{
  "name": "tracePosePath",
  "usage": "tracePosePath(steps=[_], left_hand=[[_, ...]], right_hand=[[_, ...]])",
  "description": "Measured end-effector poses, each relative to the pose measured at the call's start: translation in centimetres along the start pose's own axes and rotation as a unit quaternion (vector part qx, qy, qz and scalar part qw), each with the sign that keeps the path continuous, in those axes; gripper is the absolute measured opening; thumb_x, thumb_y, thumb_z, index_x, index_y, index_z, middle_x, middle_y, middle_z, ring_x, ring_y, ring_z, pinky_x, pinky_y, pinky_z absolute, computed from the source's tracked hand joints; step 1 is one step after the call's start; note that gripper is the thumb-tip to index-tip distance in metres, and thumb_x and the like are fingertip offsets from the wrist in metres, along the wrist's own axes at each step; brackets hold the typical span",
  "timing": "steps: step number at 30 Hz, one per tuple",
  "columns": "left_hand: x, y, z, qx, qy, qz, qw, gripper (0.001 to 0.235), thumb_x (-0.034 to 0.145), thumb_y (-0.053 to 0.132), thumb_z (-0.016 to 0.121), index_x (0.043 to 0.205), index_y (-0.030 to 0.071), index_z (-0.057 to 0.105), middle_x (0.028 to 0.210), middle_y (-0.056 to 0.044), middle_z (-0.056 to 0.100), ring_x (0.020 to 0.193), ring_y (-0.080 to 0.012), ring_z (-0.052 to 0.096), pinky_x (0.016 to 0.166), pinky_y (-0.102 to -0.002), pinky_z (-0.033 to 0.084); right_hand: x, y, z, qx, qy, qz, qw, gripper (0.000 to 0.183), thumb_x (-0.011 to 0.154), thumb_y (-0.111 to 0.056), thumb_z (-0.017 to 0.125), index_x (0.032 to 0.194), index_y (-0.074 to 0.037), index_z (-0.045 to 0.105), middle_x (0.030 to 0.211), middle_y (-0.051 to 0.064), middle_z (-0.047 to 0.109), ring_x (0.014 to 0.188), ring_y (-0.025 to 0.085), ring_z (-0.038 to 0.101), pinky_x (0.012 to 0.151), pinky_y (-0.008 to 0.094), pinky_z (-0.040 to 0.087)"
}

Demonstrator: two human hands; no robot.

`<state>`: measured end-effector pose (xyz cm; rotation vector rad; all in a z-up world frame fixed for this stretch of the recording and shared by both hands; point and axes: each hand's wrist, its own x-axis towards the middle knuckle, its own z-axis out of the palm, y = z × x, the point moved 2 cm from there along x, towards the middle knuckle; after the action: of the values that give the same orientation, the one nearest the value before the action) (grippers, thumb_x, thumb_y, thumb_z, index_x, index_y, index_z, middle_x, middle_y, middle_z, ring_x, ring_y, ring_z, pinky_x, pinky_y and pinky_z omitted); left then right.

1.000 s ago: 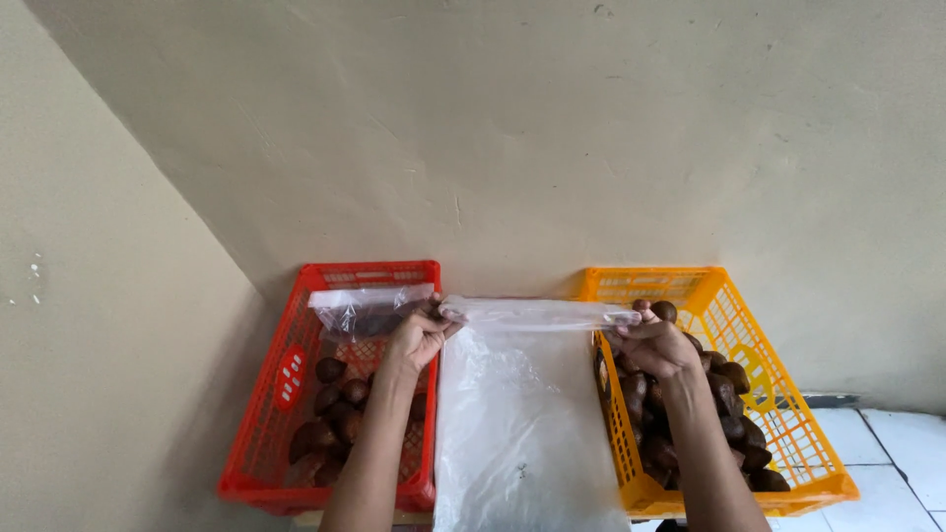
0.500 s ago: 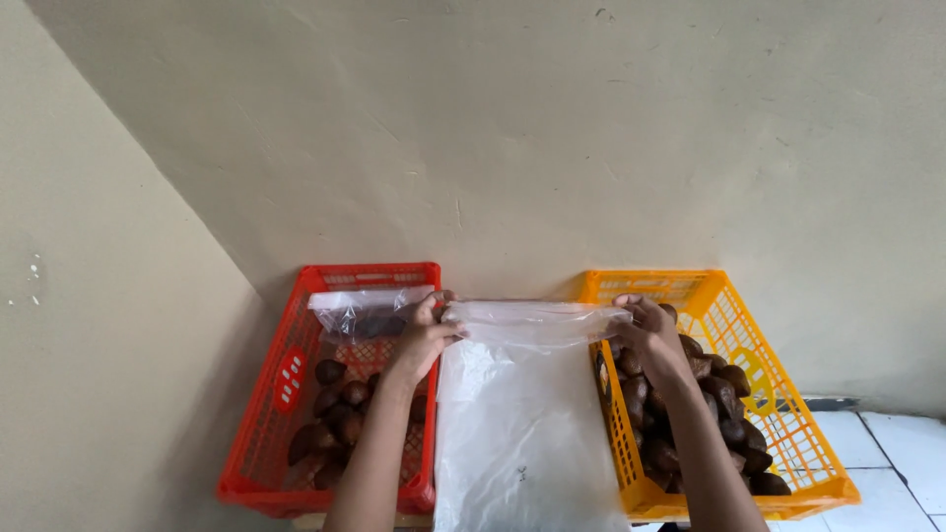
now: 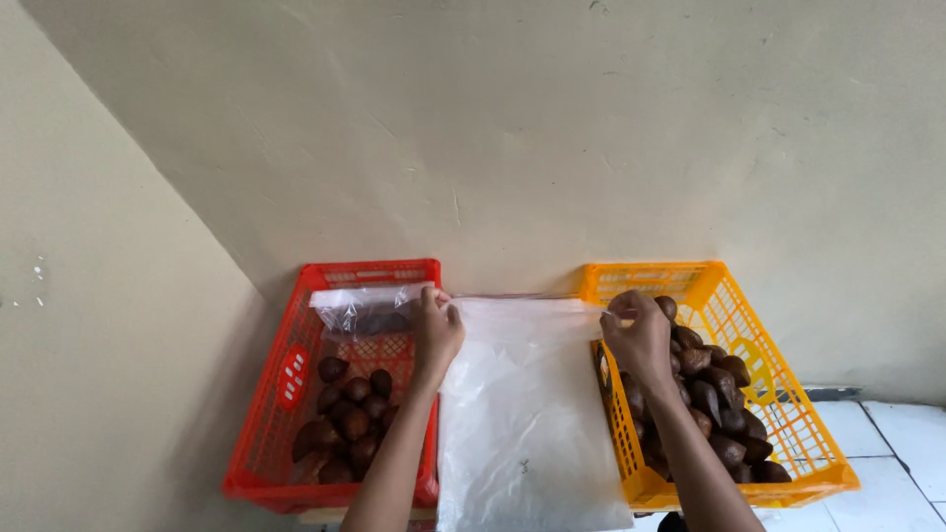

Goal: The person places dark brown fruits from two plastic baskets into a clear zip-top bag, seals it, and sets it aside. They repeat this process with a second bag, filling and sealing it before placing it in the red basket.

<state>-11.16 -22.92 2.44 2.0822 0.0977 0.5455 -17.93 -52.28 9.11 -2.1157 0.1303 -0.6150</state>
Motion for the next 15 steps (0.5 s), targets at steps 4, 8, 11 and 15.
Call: tracePosePath(steps=[4,8,11,15], left_hand=[[-0.7,2.9,-3.5,0.054,-0.016,0.083,0.995,0.024,0.079,-0.003,0.060,0.092,0.012,0.046,0.095,-0.013,0.047,0.097,-0.0362,0.058,0.085,-0.041,0.047],[-0.3,3.7,-4.7,0.089,-0.080,0.037,0.992,0.027,0.077,-0.005,0.056,0.095,0.012,0.046,0.094,-0.016,0.050,0.096,-0.0392,0.058,0.083,-0.045,0.046],[0.6,2.1,-4.3,0.117,-0.091,0.039,0.988,0.029,0.077,-0.003,0.058,0.097,0.015,0.045,0.093,-0.013,0.052,0.094,-0.0356,0.060,0.080,-0.045,0.047],[0.9,1.9,-4.0,0.195,-0.137,0.081,0.968,0.033,0.078,0.000,0.060,0.102,0.017,0.043,0.093,-0.012,0.057,0.093,-0.0329,0.063,0.077,-0.047,0.050]], right_hand=[[0.5,-2.0,-0.8,-0.097,-0.007,-0.047,0.994,0.018,0.072,0.006,0.070,0.085,-0.006,0.067,0.082,0.016,0.062,0.082,0.037,0.065,0.060,0.040,0.060],[1.2,-0.5,0.2,-0.143,-0.059,-0.198,0.968,0.025,0.080,0.009,0.063,0.065,-0.011,0.064,0.087,0.005,0.065,0.079,0.034,0.067,0.063,0.044,0.056],[1.9,-0.8,0.1,-0.121,-0.067,-0.217,0.966,0.028,0.080,0.007,0.063,0.062,-0.013,0.070,0.094,0.001,0.069,0.078,0.032,0.068,0.066,0.042,0.056],[3.1,-1.8,-0.8,-0.055,-0.063,-0.159,0.984,0.018,0.080,0.004,0.068,0.073,-0.011,0.076,0.091,0.005,0.071,0.081,0.030,0.069,0.070,0.039,0.057]])
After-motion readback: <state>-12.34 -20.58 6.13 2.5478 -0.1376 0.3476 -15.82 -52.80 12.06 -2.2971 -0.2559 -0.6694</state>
